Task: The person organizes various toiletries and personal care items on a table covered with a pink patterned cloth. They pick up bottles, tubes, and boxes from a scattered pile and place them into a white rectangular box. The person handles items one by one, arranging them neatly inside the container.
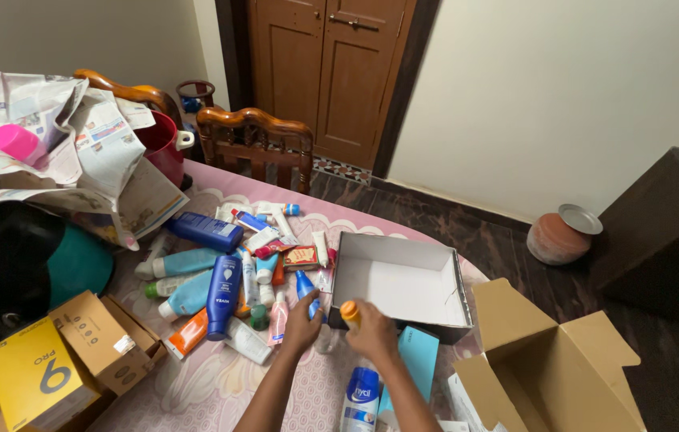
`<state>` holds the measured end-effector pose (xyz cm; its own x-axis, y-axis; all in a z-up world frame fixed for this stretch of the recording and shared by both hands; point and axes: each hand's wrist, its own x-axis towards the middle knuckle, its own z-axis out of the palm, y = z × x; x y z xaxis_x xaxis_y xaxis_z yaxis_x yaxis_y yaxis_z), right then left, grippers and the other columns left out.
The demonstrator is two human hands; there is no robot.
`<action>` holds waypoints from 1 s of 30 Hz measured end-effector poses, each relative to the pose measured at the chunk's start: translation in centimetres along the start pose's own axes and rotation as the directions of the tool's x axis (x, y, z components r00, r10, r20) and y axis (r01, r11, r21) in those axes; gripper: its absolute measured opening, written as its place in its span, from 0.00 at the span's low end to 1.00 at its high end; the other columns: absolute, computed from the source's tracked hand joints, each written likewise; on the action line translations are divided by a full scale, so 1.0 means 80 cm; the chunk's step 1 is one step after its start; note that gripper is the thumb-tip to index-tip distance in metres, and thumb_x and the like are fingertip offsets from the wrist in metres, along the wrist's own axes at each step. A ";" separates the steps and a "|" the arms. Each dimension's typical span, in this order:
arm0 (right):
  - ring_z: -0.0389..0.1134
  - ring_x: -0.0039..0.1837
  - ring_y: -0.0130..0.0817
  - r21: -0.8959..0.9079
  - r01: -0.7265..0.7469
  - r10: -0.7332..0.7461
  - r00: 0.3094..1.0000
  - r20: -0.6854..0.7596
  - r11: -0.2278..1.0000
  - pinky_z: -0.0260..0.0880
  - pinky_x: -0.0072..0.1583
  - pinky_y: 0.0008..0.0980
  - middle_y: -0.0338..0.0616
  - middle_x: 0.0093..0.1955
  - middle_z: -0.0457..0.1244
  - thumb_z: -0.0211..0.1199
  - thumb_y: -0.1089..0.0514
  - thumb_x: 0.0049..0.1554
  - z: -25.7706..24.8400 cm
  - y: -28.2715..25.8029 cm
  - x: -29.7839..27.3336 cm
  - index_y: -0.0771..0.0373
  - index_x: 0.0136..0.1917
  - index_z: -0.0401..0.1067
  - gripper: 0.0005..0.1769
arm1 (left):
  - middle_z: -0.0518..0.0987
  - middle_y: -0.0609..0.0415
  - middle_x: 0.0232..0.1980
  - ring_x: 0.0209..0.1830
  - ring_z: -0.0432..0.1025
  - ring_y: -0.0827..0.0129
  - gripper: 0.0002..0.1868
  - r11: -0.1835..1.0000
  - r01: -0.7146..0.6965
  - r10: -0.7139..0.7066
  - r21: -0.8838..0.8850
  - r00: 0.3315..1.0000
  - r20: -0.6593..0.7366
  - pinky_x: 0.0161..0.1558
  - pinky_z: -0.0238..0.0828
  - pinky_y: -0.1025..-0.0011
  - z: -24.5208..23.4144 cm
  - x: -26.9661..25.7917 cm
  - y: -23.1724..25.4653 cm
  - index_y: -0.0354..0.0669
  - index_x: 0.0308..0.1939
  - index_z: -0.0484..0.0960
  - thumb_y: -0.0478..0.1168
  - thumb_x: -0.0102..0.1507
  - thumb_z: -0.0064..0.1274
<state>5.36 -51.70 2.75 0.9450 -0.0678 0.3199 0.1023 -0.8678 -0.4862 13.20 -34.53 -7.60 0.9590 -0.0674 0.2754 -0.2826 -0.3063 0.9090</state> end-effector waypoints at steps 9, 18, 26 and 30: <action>0.77 0.47 0.41 0.298 -0.056 0.124 0.969 -0.213 0.953 0.76 0.49 0.38 0.45 0.45 0.73 0.76 0.56 0.44 -0.058 0.020 0.067 0.56 0.57 0.70 0.28 | 0.79 0.40 0.61 0.62 0.73 0.48 0.24 0.993 -0.072 0.071 0.088 0.997 0.020 0.62 0.68 0.61 0.028 0.029 0.007 0.42 0.62 0.78 0.37 0.61 0.58; 0.75 0.48 0.46 0.182 -0.136 0.170 0.968 -0.185 0.974 0.74 0.51 0.43 0.49 0.50 0.72 0.75 0.58 0.44 0.053 0.086 0.127 0.56 0.61 0.70 0.31 | 0.79 0.39 0.59 0.57 0.74 0.46 0.30 0.984 -0.100 0.093 0.144 0.994 0.057 0.58 0.70 0.59 0.044 0.059 0.014 0.39 0.63 0.75 0.36 0.57 0.61; 0.75 0.49 0.47 0.233 -0.143 0.185 0.968 -0.169 0.962 0.74 0.51 0.43 0.50 0.46 0.72 0.77 0.58 0.43 0.113 0.112 0.175 0.57 0.57 0.72 0.28 | 0.83 0.42 0.55 0.52 0.80 0.52 0.26 0.996 0.022 -0.025 0.090 0.999 0.030 0.54 0.76 0.62 0.059 0.076 -0.003 0.38 0.60 0.77 0.35 0.57 0.57; 0.74 0.49 0.49 0.211 -0.094 0.141 0.966 -0.218 0.973 0.73 0.51 0.44 0.50 0.47 0.72 0.77 0.58 0.45 0.131 0.119 0.194 0.58 0.57 0.72 0.26 | 0.82 0.40 0.55 0.53 0.79 0.52 0.26 0.990 0.076 -0.084 0.117 0.994 0.066 0.55 0.74 0.59 0.062 0.090 -0.006 0.36 0.60 0.75 0.38 0.57 0.56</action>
<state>24.27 -55.85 -5.40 0.8593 -0.2952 0.4177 0.0760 -0.7340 -0.6749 20.35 -39.58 -7.65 0.9788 -0.1040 0.1765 -0.2041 -0.4193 0.8846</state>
